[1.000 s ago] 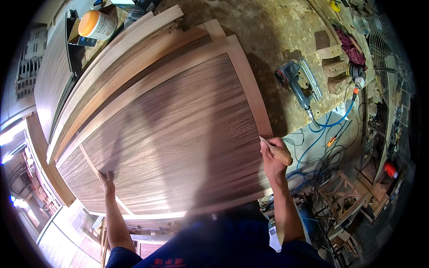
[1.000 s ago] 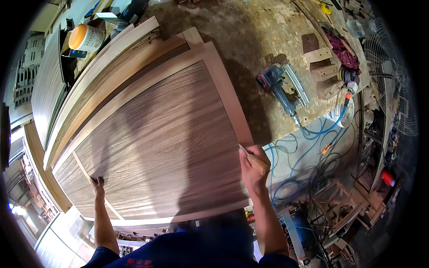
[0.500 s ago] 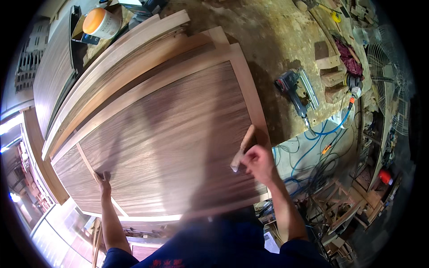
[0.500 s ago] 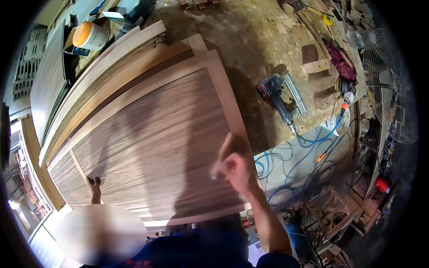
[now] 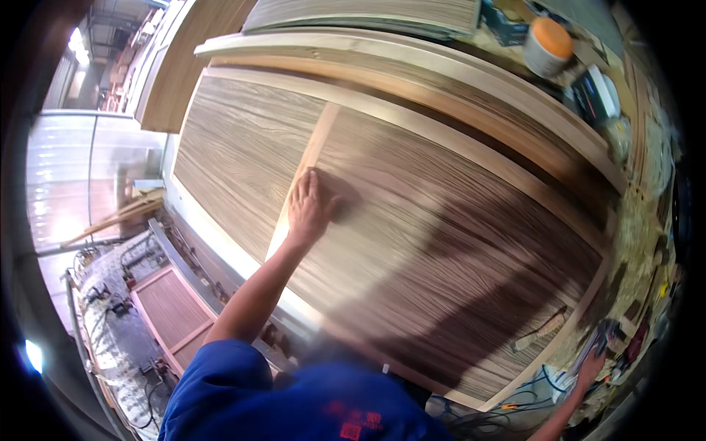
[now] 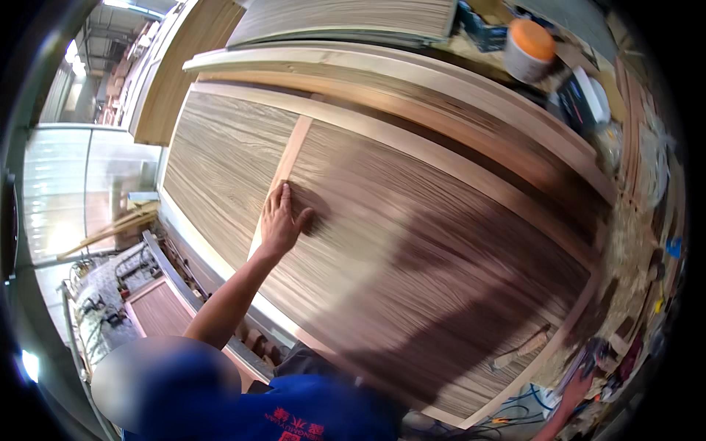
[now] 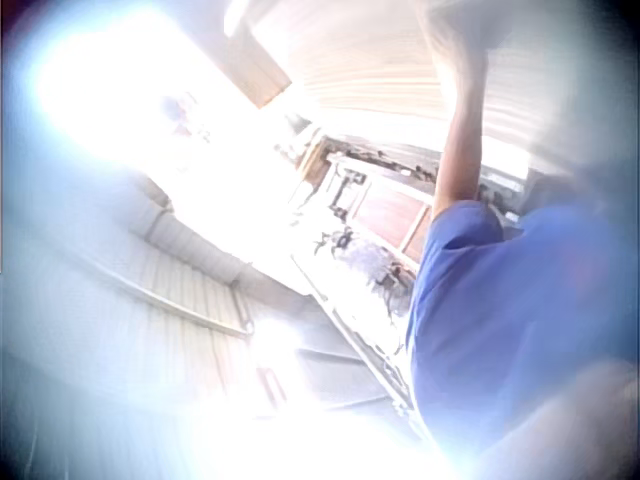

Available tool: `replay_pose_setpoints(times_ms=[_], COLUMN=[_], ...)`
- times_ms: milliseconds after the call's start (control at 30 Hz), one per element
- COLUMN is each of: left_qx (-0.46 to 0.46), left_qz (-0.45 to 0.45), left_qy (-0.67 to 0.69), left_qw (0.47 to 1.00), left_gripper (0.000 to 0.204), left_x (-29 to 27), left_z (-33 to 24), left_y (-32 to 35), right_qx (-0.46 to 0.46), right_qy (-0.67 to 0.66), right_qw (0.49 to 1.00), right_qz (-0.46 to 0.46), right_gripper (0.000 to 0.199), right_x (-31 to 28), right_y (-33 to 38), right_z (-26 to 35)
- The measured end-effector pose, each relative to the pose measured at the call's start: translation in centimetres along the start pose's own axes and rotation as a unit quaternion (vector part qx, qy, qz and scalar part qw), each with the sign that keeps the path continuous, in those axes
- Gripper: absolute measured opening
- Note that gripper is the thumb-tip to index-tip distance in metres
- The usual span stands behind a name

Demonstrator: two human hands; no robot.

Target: The person cleans a wooden door panel with a cloth and scraper, then uses a pneumatic sander to smooth the surface. They proceed to attach wooden trim pieces to the door frame using a pneumatic nail gun, tapping the pieces into place with a wooden mallet.

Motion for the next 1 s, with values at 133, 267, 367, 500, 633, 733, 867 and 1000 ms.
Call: replay_pose_setpoints(times_ms=[133,267,367,500,633,733,867,1000], left_qx=[0.153,0.240,0.271,0.268,0.273,0.281,0.279,0.285], left_qz=[-0.010,0.050,0.060,0.059,0.061,0.063,0.067,0.040], left_qy=[0.003,0.074,0.062,0.097,0.077,0.054,0.102,0.089], left_qw=[0.988,0.967,0.959,0.957,0.957,0.956,0.952,0.954], left_gripper=[0.092,0.094,0.099,0.096,0.092,0.089,0.084,0.083], left_x=[0.3,-0.2,0.5,1.4,2.1,2.2,2.0,2.5], left_z=[2.5,4.4,4.1,5.0,5.8,6.2,6.3,6.1], left_y=[0.1,-1.2,-1.7,-2.2,-2.3,-2.1,-2.3,-2.1], right_qx=[0.072,0.062,0.045,-0.070,-0.102,-0.088,-0.063,-0.065], right_qy=[-0.270,-0.364,-0.492,-0.499,-0.450,-0.423,-0.428,-0.420], right_qw=[0.959,0.922,0.842,0.828,0.852,0.872,0.874,0.877], right_qz=[0.039,0.117,0.215,0.248,0.246,0.233,0.221,0.222], right_gripper=[0.038,0.041,0.039,0.016,0.017,0.012,0.018,0.027], right_x=[-3.3,3.1,13.1,23.1,27.7,28.3,28.4,28.5], right_y=[16.0,29.9,31.5,27.6,24.7,24.4,24.3,24.3], right_z=[15.3,39.2,60.3,79.9,87.5,89.3,90.1,90.0])
Point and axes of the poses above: each hand's wrist, its own y-axis away from the middle knuckle, its own x-axis out of the palm, z = x × y, the point moved 6 cm from there along -y, towards the middle knuckle, and after that the axes turned 11 degrees about z, right-handed, at the moved point
